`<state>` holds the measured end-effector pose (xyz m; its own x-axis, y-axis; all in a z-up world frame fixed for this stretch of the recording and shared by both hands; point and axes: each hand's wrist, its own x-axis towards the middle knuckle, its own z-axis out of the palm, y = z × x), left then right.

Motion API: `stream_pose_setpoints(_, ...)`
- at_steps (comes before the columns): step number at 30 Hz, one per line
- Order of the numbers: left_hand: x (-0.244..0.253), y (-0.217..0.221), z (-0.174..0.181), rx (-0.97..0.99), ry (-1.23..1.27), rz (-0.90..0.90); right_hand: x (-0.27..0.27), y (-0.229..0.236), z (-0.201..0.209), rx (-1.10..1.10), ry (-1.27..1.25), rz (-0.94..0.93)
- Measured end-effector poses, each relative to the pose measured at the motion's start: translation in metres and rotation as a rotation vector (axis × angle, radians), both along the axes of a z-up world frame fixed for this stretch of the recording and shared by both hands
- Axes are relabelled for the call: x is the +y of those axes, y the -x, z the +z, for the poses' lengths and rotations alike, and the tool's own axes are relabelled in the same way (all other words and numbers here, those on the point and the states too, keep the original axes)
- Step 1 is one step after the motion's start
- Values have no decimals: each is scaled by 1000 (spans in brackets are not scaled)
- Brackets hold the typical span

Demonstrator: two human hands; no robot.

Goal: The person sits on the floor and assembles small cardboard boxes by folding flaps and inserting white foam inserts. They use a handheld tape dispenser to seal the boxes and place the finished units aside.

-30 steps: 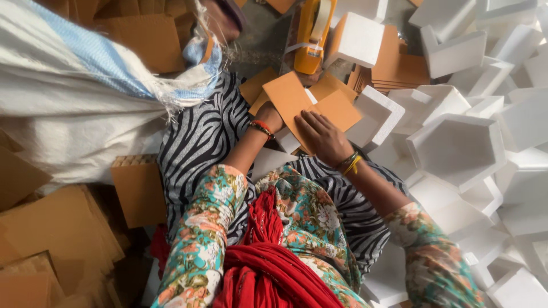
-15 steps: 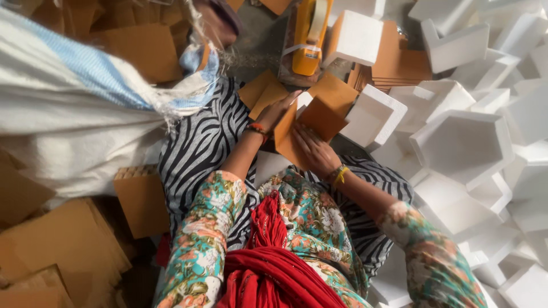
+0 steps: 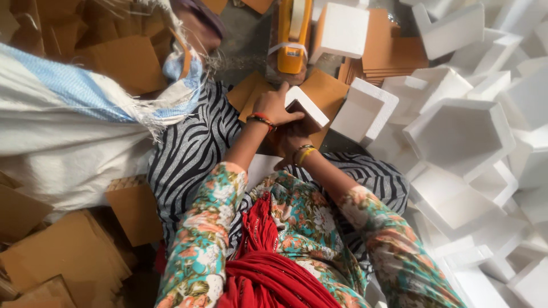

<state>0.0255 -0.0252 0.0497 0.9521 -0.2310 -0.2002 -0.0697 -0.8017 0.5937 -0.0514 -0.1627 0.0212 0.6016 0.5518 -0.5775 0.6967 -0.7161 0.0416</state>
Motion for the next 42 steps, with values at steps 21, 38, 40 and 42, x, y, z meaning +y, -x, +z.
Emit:
stream_pose_setpoints(21, 34, 109, 16, -186, 198, 307, -47, -8, -14, -69, -1732, -880)
stream_pose_setpoints(38, 54, 26, 7, -376, 246, 229, 9, -115, -36, 87, -1817, -1051)
stream_pose_setpoints(40, 51, 25, 1, -365, 271, 269, -7, -139, -31, 192, -1878, -1183)
stream_pose_setpoints(42, 50, 24, -2, -358, 343, 266, -17, -169, -17, 163, -1911, -1408)
